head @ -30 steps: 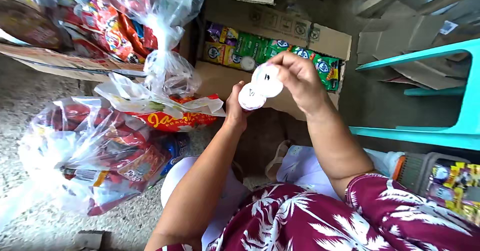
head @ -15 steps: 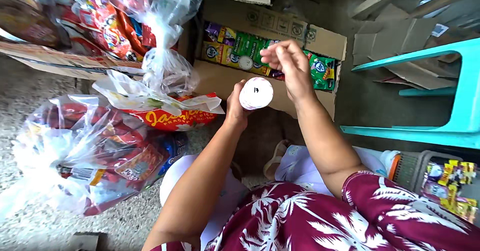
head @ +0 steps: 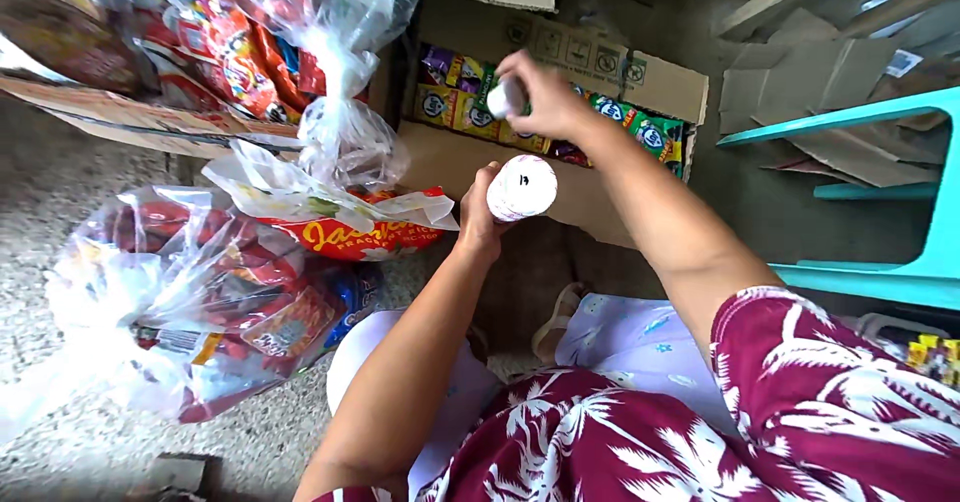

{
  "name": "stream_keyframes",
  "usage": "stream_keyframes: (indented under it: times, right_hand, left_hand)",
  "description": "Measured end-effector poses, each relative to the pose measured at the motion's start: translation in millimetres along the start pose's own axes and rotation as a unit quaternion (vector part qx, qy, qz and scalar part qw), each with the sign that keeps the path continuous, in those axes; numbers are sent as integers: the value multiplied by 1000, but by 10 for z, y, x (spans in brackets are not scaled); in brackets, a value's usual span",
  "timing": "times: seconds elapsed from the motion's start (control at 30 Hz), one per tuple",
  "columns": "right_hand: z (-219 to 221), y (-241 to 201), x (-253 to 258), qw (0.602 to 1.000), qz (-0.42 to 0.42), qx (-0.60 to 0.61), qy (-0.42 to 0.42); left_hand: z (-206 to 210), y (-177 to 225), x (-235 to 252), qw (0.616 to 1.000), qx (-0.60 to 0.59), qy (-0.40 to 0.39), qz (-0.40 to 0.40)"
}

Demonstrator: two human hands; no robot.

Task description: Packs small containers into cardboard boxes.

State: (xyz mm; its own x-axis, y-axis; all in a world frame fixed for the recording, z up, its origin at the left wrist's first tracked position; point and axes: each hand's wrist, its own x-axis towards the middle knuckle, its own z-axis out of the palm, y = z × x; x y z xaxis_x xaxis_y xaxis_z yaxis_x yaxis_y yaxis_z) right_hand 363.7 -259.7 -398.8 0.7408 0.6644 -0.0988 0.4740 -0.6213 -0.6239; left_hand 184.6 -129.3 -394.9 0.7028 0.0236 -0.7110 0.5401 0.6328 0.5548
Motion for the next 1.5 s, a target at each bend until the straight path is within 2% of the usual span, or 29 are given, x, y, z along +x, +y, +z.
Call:
stream_keyframes:
  times: [0.07, 0.13, 0.2, 0.33, 0.5, 0.6, 0.8, 0.93, 1.03, 1.13, 1.2, 1.3, 1.37, 1.4, 1.43, 1.47, 1.5]
  right_hand:
    - [-302, -278, -278, 990, -13, 108, 94]
    - [-535, -565, -615, 969, -97, 162, 159]
    - [-616, -840, -924, 951, -180, 176, 182]
    - [-449, -1153, -1304, 952, -216, 110, 187]
    - [-178, -1193, -1488, 958, -190, 68, 205]
    - [-13, -1204, -1625, 960, -155, 92, 216]
    - [426, -1020, -1953, 934, -120, 101, 321]
    - [669, -922, -2143, 930, -71, 136, 334]
    - [616, -911, -2057, 930, -61, 191, 308]
    - [417, -814, -1922, 912, -63, 291, 283]
    - [255, -789, -1859, 884, -24, 372, 282]
    - [34, -854, -1856, 866, 38, 406, 287]
    - [-37, -946, -1908, 859, 76, 421, 282]
    - [-68, -1015, -1931, 851, 98, 434, 278]
    - [-84, -1077, -1963, 865, 92, 412, 271]
    - [-92, -1136, -1997, 890, 60, 364, 268]
    - [-102, -1209, -2031, 906, 34, 334, 256]
  left_hand:
    - [-17, -16, 9, 1000, 11, 3, 0]
    - [-25, -37, 19, 1000, 20, -3, -2]
    - [-2, -47, 14, 1000, 24, -4, -7]
    - [81, -37, -24, 999, 31, -9, -12]
    - [97, -125, -49, 999, 36, -37, 16]
    - [154, -139, -90, 998, 47, -48, 2]
    - [143, -343, -218, 985, 141, -93, -28]
    - [137, -401, -175, 979, 175, -85, -56]
    - [233, -370, -104, 985, 143, -70, -69]
    - [341, -332, 16, 986, 125, -84, -74]
    - [435, -299, 98, 981, 134, -128, -53]
    - [391, -458, 306, 964, 100, -247, 19]
    - [324, -485, 404, 951, 84, -297, 4]
    - [361, -448, 375, 953, 91, -288, -13]
    - [483, -375, 273, 966, 88, -240, -47]
    - [802, -205, 71, 982, 97, -115, -110]
    - [1308, -19, -96, 963, 145, 106, -203]
